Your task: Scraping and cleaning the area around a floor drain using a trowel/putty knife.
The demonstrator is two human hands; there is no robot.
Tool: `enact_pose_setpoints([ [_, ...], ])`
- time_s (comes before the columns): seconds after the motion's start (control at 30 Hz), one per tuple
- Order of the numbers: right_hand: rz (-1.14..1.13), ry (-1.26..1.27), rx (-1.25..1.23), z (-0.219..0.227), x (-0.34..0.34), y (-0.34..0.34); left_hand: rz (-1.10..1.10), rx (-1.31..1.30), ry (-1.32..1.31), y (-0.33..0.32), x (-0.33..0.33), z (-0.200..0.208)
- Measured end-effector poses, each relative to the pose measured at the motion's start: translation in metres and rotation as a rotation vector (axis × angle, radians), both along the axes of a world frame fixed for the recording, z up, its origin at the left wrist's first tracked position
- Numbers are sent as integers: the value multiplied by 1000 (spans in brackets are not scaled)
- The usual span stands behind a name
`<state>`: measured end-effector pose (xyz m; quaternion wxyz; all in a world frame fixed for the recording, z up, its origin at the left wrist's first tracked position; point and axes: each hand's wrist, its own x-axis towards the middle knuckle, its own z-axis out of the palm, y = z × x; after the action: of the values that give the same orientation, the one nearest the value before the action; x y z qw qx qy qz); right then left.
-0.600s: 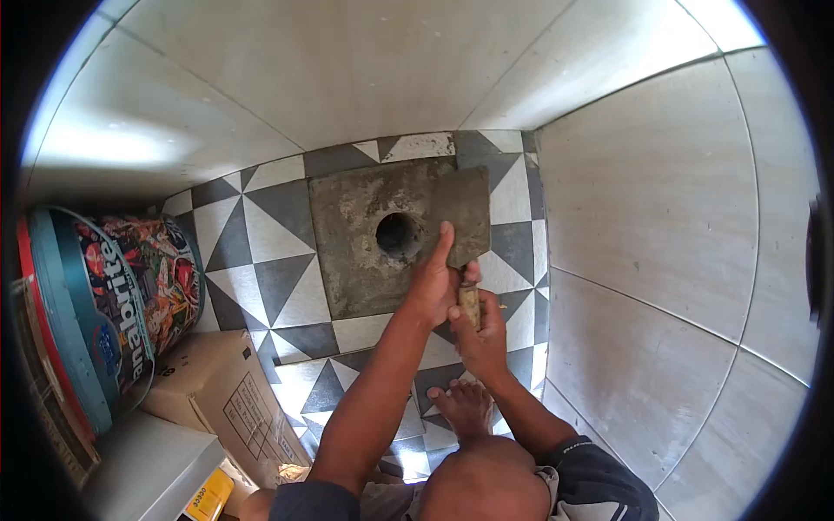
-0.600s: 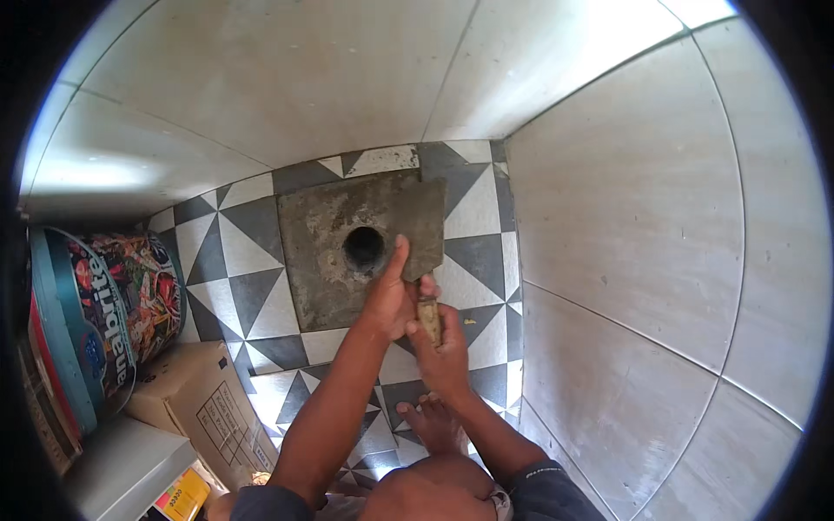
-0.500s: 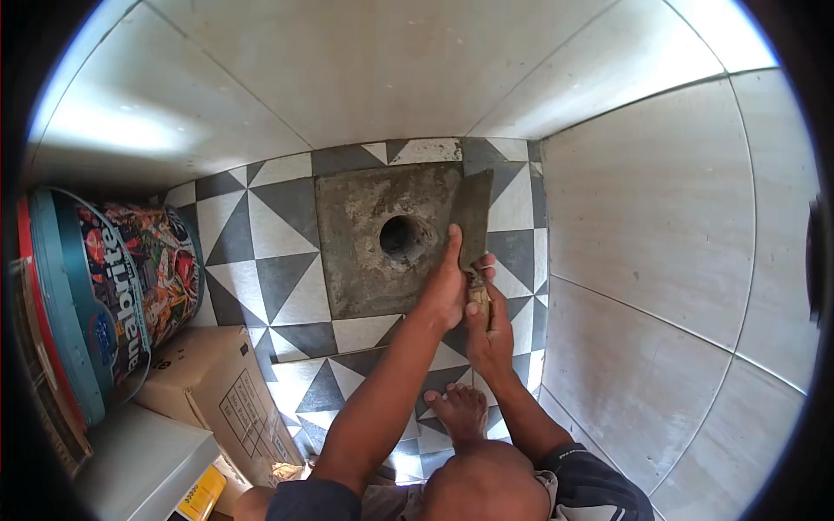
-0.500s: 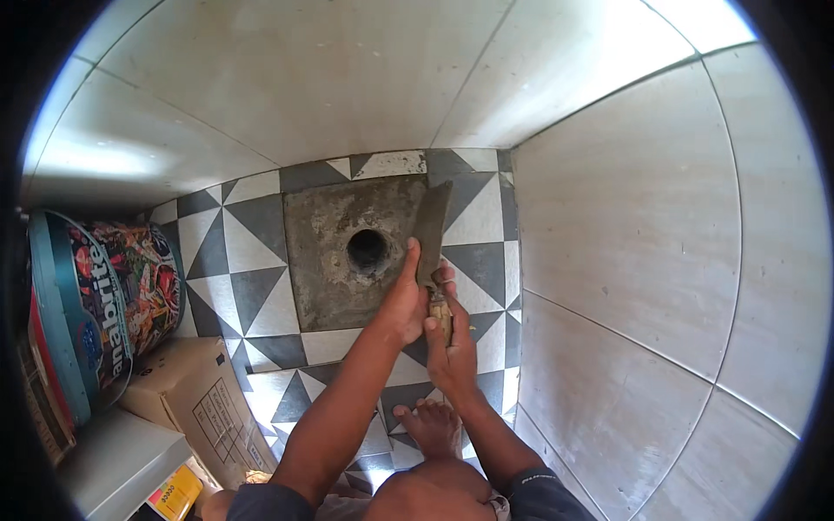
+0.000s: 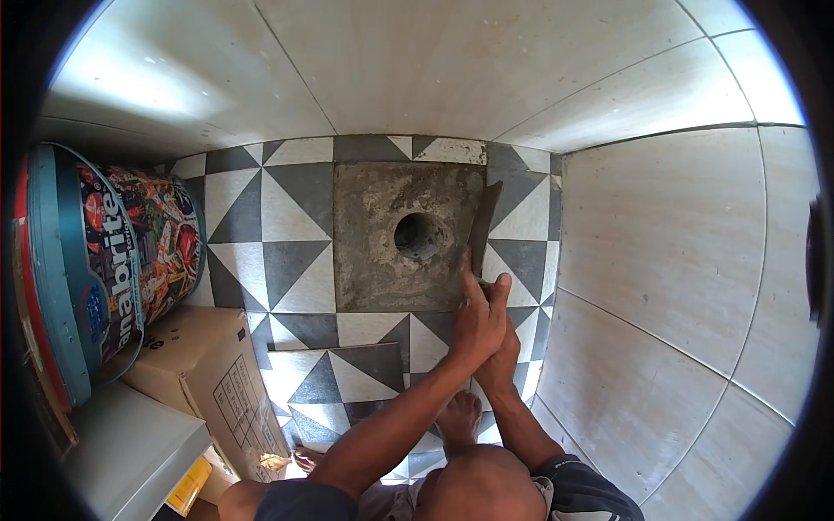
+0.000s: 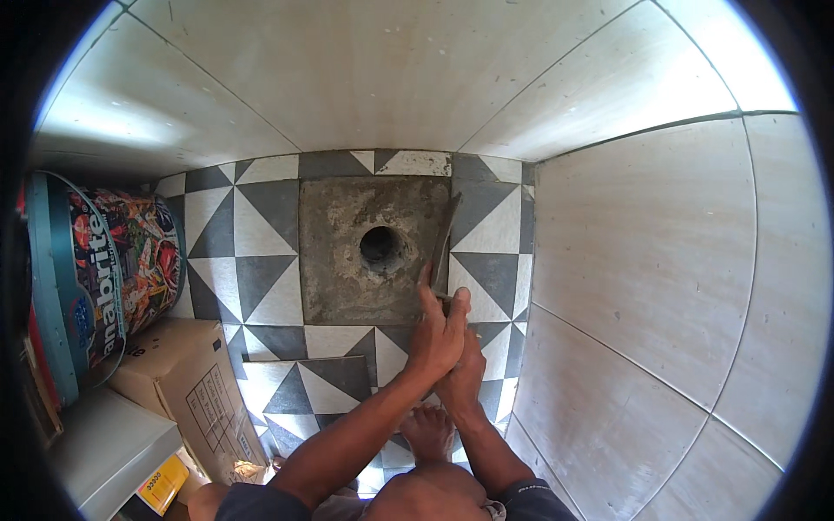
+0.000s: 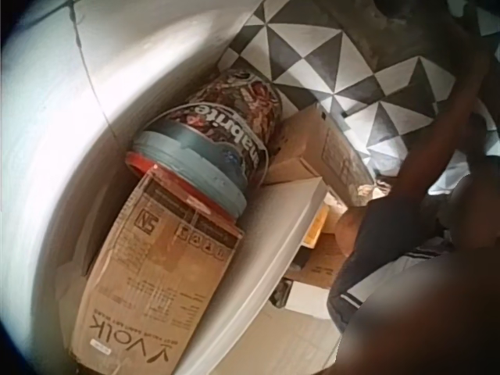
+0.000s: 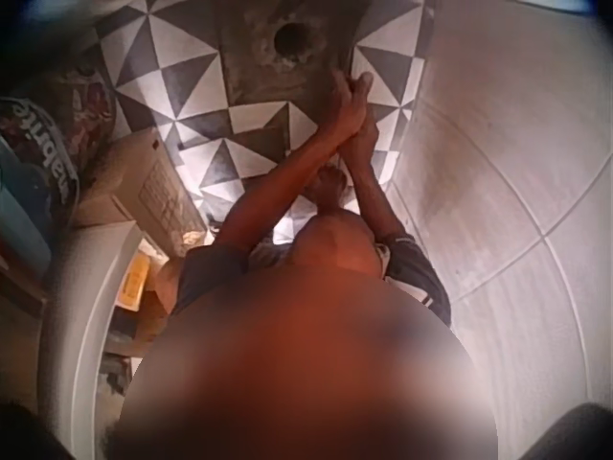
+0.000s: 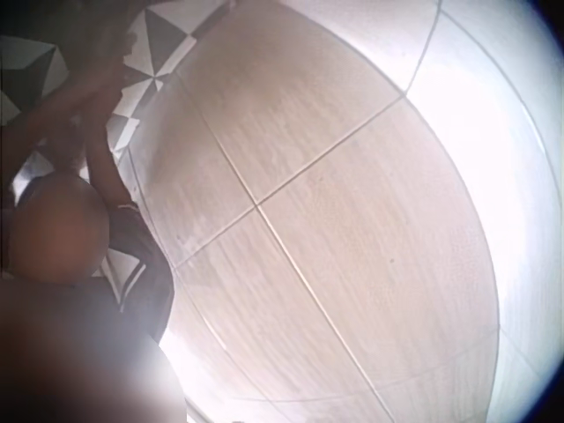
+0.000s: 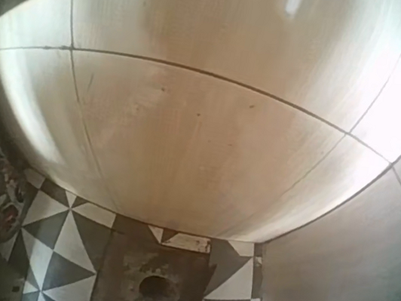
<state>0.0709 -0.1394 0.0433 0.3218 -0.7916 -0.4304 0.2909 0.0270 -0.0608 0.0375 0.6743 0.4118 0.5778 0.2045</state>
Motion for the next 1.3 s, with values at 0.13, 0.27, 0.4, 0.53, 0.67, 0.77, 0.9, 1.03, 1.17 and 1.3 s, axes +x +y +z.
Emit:
enact_pose_setpoints([
  [0.13, -13, -53, 27, 3, 1, 21, -28, 86, -44, 19, 5, -12],
  [0.27, 4, 37, 78, -8, 2, 36, -83, 29, -116, 42, 0, -13],
  [0.4, 60, -68, 101, 3, 0, 23, -122, -19, -107, 20, -4, -17],
  [0.53, 12, 27, 8, 8, 1, 32, -25, 221, -78, 24, 4, -17],
  [0.67, -48, 183, 72, 5, -9, 46, -117, 54, -172, 51, -3, -10],
  [0.77, 44, 90, 13, -5, -5, 23, -102, 128, -153, 33, -9, -16],
  [0.9, -1, 78, 41, 0, -8, 26, -66, 83, -166, 29, -9, -3],
  [1.03, 24, 169, 43, -15, 3, 43, -78, 117, -74, 46, 3, -21],
  [1.17, 42, 181, 15, -1, 5, 39, -85, 122, -111, 35, 3, -23],
  [1.3, -77, 261, -44, 1, 5, 10, -8, 108, -91, 8, 4, -2],
])
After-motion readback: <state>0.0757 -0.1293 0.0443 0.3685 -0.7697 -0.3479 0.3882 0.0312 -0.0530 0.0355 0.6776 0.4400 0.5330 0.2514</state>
